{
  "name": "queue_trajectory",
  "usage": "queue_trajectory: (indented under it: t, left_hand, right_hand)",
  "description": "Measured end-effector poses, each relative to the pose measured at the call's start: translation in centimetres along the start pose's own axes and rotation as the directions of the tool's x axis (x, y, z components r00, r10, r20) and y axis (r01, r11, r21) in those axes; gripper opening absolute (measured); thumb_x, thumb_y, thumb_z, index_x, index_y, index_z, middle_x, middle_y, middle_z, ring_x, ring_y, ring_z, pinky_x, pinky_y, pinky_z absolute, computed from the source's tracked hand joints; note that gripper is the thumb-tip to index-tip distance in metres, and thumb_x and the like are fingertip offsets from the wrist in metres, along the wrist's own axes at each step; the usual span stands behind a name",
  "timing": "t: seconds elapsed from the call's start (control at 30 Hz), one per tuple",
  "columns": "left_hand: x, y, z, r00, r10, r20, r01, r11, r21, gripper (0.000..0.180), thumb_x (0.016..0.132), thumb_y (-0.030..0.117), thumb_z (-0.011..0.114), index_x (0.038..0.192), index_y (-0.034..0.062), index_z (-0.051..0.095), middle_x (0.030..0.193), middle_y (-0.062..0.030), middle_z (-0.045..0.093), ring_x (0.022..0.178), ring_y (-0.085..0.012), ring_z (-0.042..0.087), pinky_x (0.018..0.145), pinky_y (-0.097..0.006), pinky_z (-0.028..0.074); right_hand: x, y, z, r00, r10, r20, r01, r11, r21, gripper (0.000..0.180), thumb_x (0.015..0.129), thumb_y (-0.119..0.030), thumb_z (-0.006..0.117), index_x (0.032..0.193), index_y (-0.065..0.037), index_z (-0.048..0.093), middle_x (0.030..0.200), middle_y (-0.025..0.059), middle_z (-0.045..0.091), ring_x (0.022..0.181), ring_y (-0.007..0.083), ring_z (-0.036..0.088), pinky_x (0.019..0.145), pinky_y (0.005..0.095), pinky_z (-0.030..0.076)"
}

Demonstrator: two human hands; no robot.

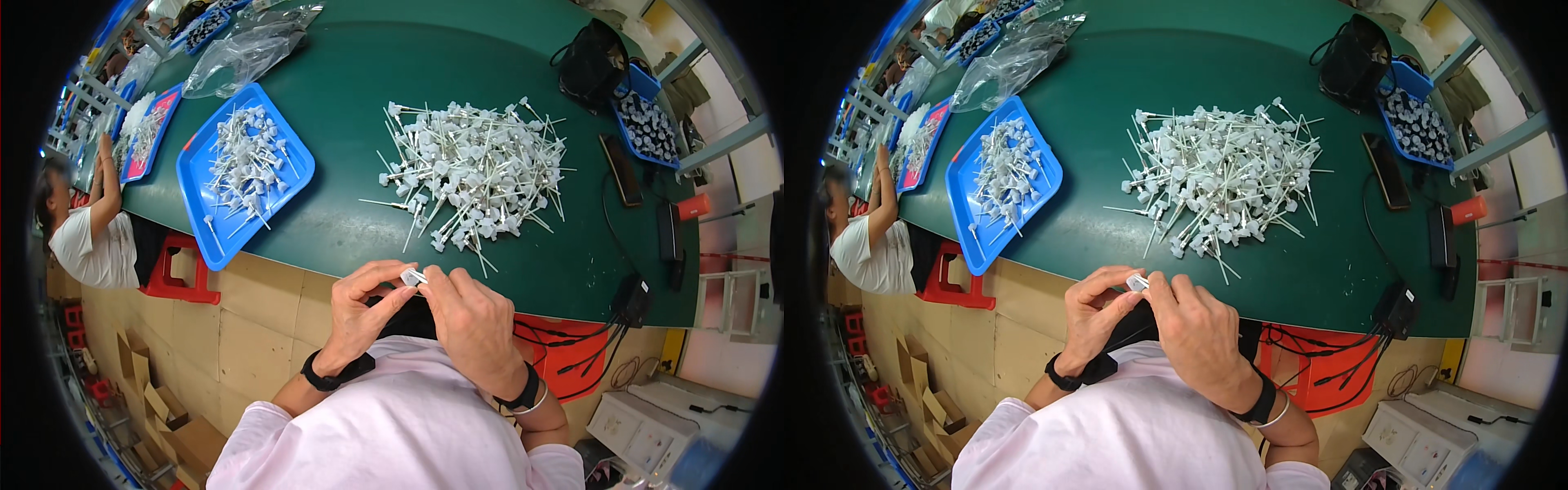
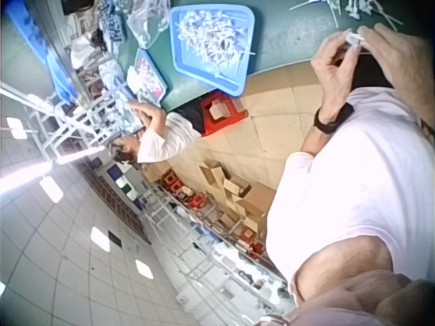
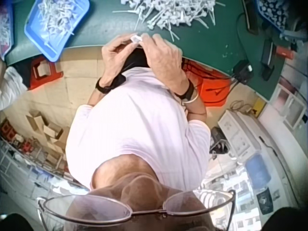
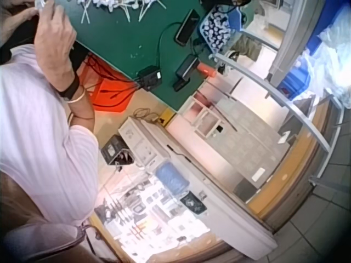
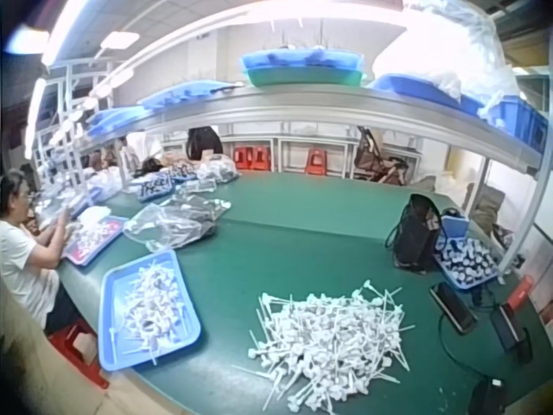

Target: Assembling small white plastic components by hand at a workbench.

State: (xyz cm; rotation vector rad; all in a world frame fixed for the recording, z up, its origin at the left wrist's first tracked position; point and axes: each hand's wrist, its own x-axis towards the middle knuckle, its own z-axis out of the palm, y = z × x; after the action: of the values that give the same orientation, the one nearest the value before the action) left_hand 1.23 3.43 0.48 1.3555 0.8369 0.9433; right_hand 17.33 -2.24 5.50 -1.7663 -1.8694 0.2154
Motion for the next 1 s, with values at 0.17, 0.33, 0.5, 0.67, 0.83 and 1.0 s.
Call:
queue_trajectory:
  t: [0.17,0.33,0.5,0.67,0.83,1.0]
  left_hand:
    - [0.13,0.01,-0.05,1.0,0.004,0.007,-0.004,1.0,0.022,0.028,0.087,-0.001,0.073,0.115,0.0022,0.073,0.11,-0.0103,0.069,0.087,-0.012,0.066,0.074,-0.022,0.056]
    - [0.16,0.05,-0.08,1.0,-0.002,0.01,0.002,1.0,0.022,0.028,0.086,0.0,0.074,0.115,0.0023,0.073,0.11,-0.01,0.069,0.087,-0.0116,0.066,0.073,-0.022,0.056]
    - [0.2,0.29,-0.04,0.999,0.05,0.005,-0.05,0.992,0.115,0.03,0.086,0.0,0.074,0.115,0.0024,0.073,0.109,-0.0108,0.07,0.085,-0.0124,0.067,0.071,-0.023,0.056]
    - [0.13,0.36,0.06,0.994,0.114,0.003,-0.112,0.972,0.207,0.03,0.085,0.0,0.074,0.115,0.0028,0.073,0.109,-0.0114,0.07,0.084,-0.0135,0.067,0.07,-0.024,0.056]
    - [0.07,0.29,0.05,0.992,0.127,0.002,-0.124,0.967,0.221,0.03,0.085,0.0,0.074,0.115,0.0031,0.073,0.109,-0.0114,0.07,0.084,-0.0137,0.067,0.07,-0.024,0.056]
    - [0.02,0.58,0.06,0.998,0.062,0.006,-0.062,0.979,0.193,0.028,0.085,0.0,0.075,0.113,0.0027,0.074,0.11,-0.0112,0.07,0.094,-0.0158,0.067,0.077,-0.026,0.056]
  right_hand:
    - [0.29,0.26,-0.34,0.999,-0.04,0.029,0.041,0.998,-0.047,0.016,0.094,-0.021,0.065,0.099,-0.007,0.058,0.074,0.0053,0.053,0.058,0.0191,0.062,0.047,0.0339,0.049]
    - [0.41,0.28,-0.41,0.998,-0.047,0.04,0.048,0.998,-0.04,0.016,0.094,-0.021,0.064,0.097,-0.007,0.057,0.074,0.0053,0.053,0.058,0.0189,0.062,0.047,0.0336,0.049]
    - [0.33,0.24,-0.06,0.998,-0.064,0.019,0.065,0.994,-0.082,0.017,0.094,-0.021,0.065,0.099,-0.006,0.059,0.074,0.0053,0.053,0.059,0.0184,0.062,0.047,0.0328,0.05]
    - [0.21,0.15,-0.07,0.998,-0.056,0.042,0.059,0.994,-0.089,0.017,0.094,-0.019,0.064,0.101,-0.005,0.06,0.074,0.0054,0.053,0.059,0.0184,0.062,0.048,0.0323,0.05]
    - [0.19,0.23,-0.16,0.996,-0.053,0.064,0.057,0.997,-0.058,0.015,0.094,-0.018,0.064,0.1,-0.005,0.059,0.074,0.0062,0.054,0.059,0.0195,0.063,0.048,0.0333,0.051]
    - [0.25,0.51,-0.44,0.997,-0.004,0.083,-0.005,0.995,0.102,0.014,0.093,-0.013,0.065,0.103,-0.005,0.06,0.074,0.0105,0.056,0.058,0.0311,0.06,0.049,0.0408,0.046]
